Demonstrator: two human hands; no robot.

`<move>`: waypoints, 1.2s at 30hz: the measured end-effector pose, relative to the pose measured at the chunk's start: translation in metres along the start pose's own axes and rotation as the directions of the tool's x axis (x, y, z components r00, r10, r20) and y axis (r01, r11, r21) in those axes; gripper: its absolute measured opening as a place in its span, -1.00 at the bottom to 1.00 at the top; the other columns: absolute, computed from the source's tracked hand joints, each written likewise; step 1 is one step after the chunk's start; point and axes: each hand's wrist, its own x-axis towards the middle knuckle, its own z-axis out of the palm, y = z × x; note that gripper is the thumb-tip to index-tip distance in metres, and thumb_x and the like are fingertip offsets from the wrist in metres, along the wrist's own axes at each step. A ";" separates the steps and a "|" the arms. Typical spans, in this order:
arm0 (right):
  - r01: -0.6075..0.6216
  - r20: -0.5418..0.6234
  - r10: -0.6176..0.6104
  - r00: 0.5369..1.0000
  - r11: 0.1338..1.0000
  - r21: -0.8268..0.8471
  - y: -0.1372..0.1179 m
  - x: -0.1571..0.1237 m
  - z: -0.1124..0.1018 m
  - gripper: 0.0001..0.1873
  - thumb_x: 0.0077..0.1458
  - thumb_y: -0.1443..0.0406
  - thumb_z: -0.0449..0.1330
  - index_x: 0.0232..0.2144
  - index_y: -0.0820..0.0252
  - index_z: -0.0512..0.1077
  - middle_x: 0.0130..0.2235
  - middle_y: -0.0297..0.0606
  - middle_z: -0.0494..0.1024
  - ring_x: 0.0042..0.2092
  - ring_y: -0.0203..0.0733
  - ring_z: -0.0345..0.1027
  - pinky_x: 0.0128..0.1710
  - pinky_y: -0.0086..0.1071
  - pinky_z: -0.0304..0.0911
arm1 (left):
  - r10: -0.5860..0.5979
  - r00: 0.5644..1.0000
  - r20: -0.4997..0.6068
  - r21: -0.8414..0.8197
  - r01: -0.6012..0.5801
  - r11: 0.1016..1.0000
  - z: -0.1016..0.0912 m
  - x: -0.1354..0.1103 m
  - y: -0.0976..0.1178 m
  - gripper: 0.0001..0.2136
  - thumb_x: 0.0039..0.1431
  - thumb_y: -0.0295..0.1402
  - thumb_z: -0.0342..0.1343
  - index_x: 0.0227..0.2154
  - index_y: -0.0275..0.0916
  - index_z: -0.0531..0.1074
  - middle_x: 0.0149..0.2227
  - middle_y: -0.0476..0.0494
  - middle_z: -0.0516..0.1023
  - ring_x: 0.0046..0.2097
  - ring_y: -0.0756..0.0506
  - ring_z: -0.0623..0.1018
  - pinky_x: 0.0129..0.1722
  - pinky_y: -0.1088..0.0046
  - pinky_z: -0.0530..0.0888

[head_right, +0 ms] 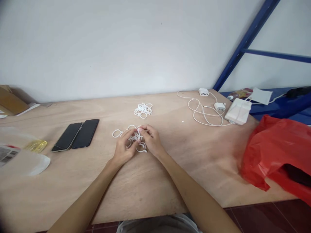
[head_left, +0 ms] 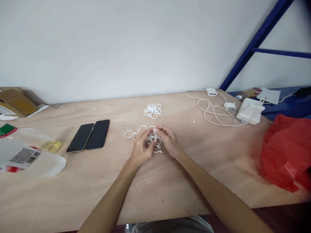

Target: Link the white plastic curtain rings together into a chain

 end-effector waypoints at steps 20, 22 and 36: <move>0.025 -0.022 -0.072 0.997 0.604 -0.797 0.021 0.098 -0.013 -0.62 -0.04 0.30 0.13 -0.13 0.25 0.48 -0.48 -0.32 0.50 -0.37 -0.19 0.35 -0.24 -0.33 0.21 | -0.001 0.998 -0.070 0.171 0.013 0.985 0.002 0.000 -0.006 -0.59 -0.12 -0.54 0.15 -0.12 -0.18 0.48 -0.04 -0.13 0.52 -0.02 -0.21 0.38 0.01 0.14 0.37; 0.053 0.028 -0.056 0.998 0.526 -0.849 0.022 0.098 -0.012 -0.61 -0.02 0.32 0.11 -0.11 0.23 0.48 -0.41 -0.27 0.55 -0.31 -0.16 0.38 -0.21 -0.33 0.21 | -0.010 0.997 -0.080 0.168 0.023 0.986 0.001 0.000 -0.005 -0.63 -0.09 -0.52 0.14 -0.15 -0.18 0.49 -0.06 -0.13 0.52 -0.03 -0.21 0.39 0.01 0.13 0.36; -0.120 0.116 0.135 0.984 0.985 -0.127 -0.026 0.026 0.002 -0.75 -0.15 0.13 0.30 -0.46 0.20 0.50 -0.44 -0.30 0.49 -0.40 -0.25 0.30 -0.36 -0.35 0.21 | -0.075 0.964 -0.255 0.087 0.100 0.991 0.004 0.002 -0.005 -0.49 0.14 -0.21 0.14 0.12 -0.27 0.23 0.04 -0.30 0.45 0.04 -0.21 0.44 0.05 0.14 0.37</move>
